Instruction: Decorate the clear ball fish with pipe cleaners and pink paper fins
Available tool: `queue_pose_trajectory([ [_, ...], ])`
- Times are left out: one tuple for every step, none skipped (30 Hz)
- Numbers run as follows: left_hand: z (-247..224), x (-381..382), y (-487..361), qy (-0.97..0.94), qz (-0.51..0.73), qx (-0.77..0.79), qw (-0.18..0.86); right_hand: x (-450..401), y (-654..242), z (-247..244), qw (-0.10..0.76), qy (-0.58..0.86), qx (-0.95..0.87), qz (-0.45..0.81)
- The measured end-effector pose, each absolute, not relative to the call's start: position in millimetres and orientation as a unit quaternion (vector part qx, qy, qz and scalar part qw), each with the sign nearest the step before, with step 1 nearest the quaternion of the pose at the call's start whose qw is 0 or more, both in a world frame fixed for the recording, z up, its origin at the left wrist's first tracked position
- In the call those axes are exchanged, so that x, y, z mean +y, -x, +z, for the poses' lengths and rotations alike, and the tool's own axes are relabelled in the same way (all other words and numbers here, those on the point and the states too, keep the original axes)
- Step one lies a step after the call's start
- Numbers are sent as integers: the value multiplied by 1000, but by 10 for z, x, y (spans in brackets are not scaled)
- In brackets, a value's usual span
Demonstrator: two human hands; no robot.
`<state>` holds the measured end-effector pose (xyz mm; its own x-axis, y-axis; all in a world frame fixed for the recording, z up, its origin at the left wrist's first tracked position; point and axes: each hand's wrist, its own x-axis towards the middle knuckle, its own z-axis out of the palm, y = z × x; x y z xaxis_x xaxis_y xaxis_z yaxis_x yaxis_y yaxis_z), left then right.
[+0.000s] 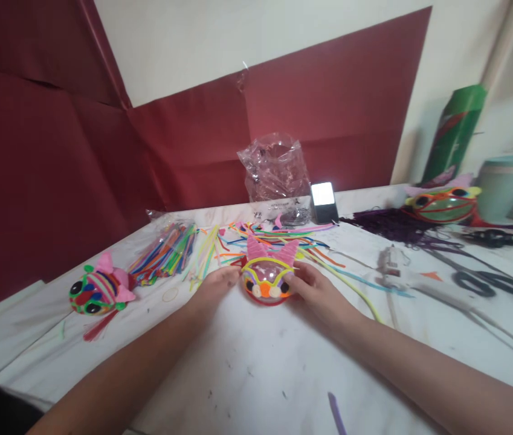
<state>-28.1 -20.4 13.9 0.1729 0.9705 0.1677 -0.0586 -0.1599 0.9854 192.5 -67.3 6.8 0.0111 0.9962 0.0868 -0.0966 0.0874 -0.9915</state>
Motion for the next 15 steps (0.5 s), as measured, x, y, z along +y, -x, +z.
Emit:
queue_pose_trajectory([
  [148,-234,253,-588,476,395,522,-680,-1913,67,546,434,-501,512],
  [153,-262,226,-605,450,392,527,-686,-1899,63,547,411,-505,526],
  [154,-284,202,-631,434,388,512,-692,-1884,56,545,387,-509,542],
  [152,-299,180,-649,427,380,502,-696,-1868,49,545,360,-510,561],
  [146,-308,161,-648,429,368,511,-699,-1853,42,545,335,-508,577],
  [140,-314,145,-638,428,349,536,-702,-1838,39,543,315,-509,589],
  [135,-319,129,-624,433,328,562,-705,-1825,39,544,300,-511,594],
  [133,-326,115,-603,449,321,576,-710,-1813,44,544,291,-514,596],
  [135,-337,102,-582,471,319,582,-717,-1803,54,542,285,-518,597],
  [141,-352,90,-563,491,315,585,-726,-1795,69,541,282,-521,597],
  [151,-370,82,-550,502,310,592,-737,-1789,86,539,281,-523,597],
  [167,-388,77,-543,505,301,599,-748,-1784,105,537,280,-524,599],
  [185,-402,76,-541,503,287,610,-758,-1782,126,537,278,-523,600],
  [206,-413,78,-542,495,275,621,-768,-1781,146,539,276,-521,602],
  [227,-418,82,-545,487,263,630,-776,-1784,164,541,273,-517,604],
])
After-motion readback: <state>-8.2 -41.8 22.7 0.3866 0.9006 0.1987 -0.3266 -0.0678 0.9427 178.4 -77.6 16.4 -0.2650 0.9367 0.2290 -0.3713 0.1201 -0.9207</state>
